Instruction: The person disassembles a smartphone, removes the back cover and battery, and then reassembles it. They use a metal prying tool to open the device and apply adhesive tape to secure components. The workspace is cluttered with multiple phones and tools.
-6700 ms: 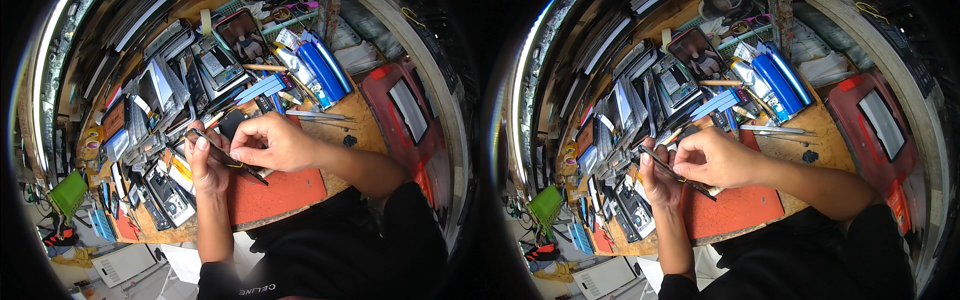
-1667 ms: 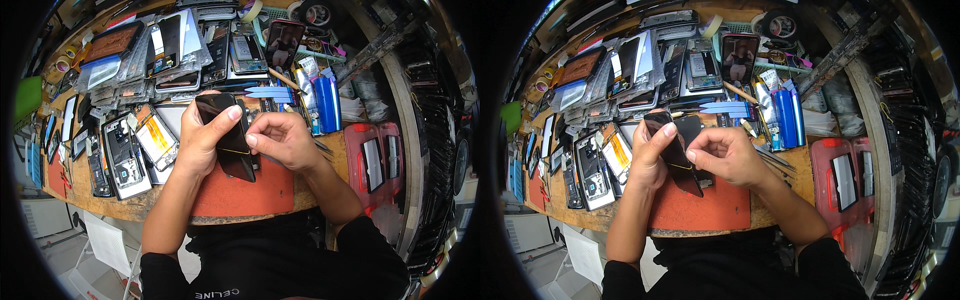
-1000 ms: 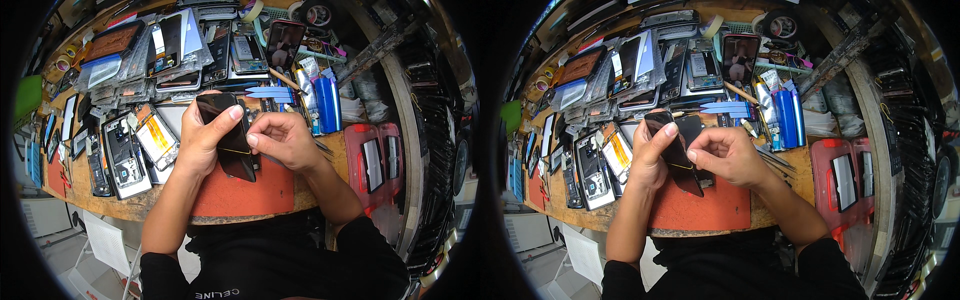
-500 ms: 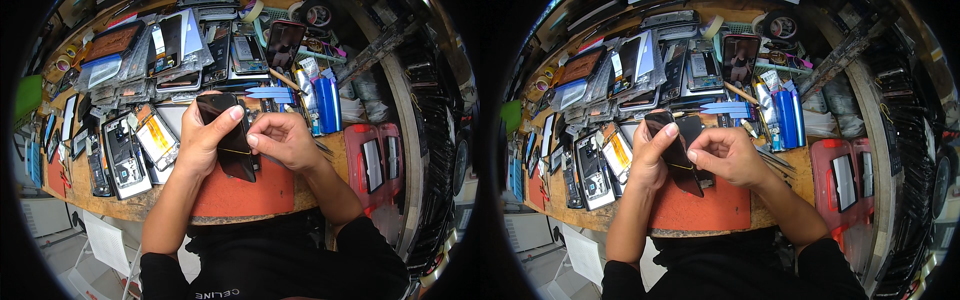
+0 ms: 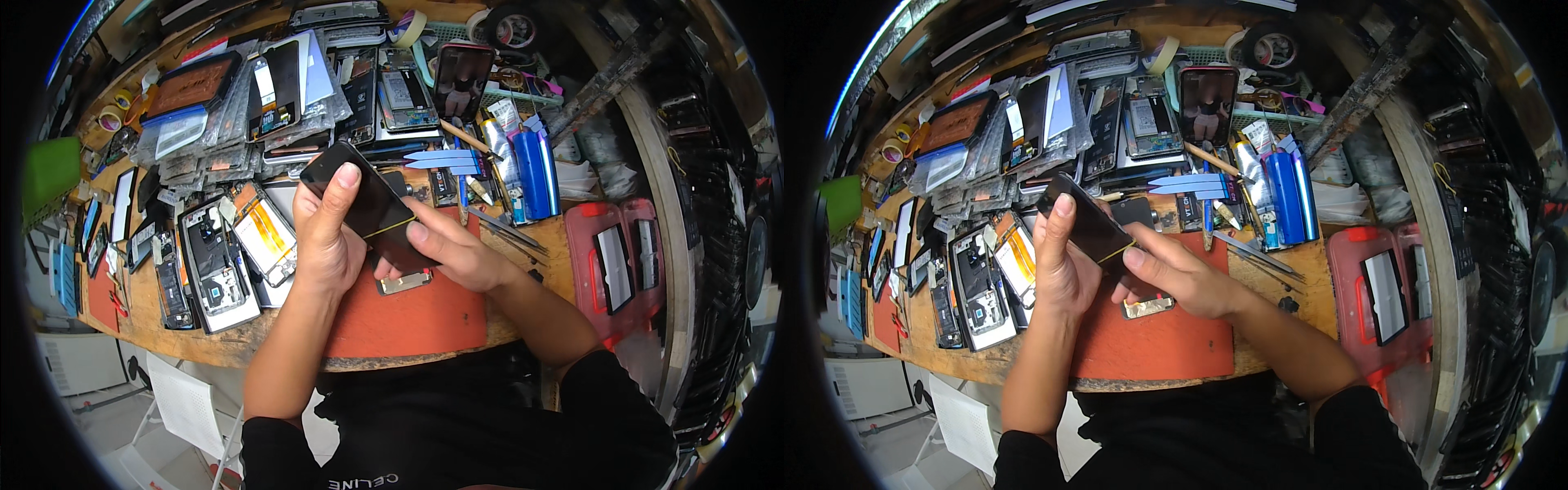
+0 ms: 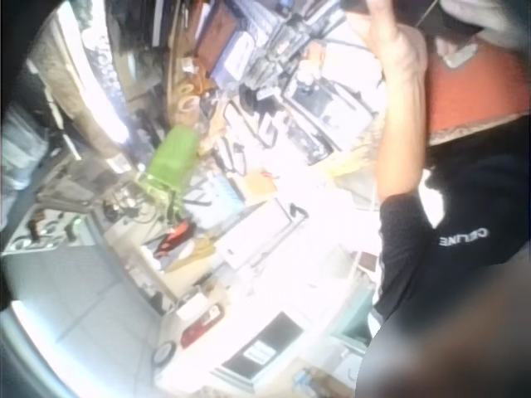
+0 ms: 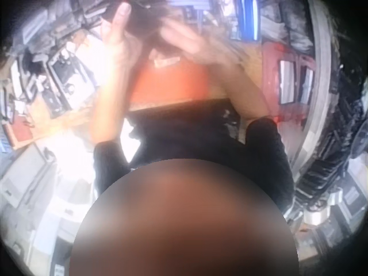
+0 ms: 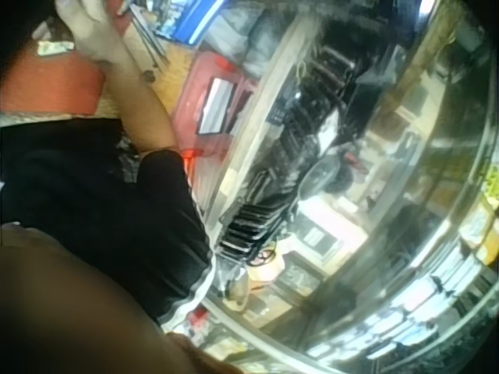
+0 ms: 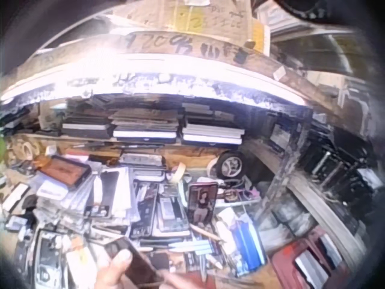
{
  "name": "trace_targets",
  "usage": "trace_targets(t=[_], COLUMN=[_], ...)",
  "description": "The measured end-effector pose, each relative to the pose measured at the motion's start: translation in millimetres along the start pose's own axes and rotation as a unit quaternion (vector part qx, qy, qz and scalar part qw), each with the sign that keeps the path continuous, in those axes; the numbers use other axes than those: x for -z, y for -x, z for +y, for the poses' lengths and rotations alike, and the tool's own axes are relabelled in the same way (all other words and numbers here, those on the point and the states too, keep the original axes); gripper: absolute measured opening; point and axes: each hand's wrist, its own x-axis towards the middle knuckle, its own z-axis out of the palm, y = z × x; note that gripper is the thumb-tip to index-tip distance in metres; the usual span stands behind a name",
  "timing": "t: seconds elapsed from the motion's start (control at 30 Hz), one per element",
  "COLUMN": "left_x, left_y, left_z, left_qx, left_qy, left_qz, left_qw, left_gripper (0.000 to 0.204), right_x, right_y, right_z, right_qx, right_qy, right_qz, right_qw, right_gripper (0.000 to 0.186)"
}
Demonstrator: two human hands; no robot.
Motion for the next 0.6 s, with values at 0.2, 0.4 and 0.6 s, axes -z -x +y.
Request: trace_targets(t=[0.2,0.4,0.6], left_x=[-5.2,-3.7,-6.5], left_y=[3.1,3.9,3.5], left_z=[1.2,3.9,4.4], left_qx=[0.051,0.046,0.068], left_qy=[-0.048,-0.084,-0.084], left_qz=[0.006,0.006,0.043], left_qw=[0.997,0.995,0.993], left_gripper=[0.047,0.032,0.029], right_x=[3.4,-0.5,4.3], right_y=[-4.3,-6.5,-9.1], right_z=[8.8,20.3,22.1], right_qx=[0.020,-0.020,-0.010], right_qy=[-0.154,-0.158,-0.136], right_qz=[-0.046,-0.024,-0.041], right_qw=[0.987,0.987,0.990], right_gripper=[0.061,0.068,0.066])
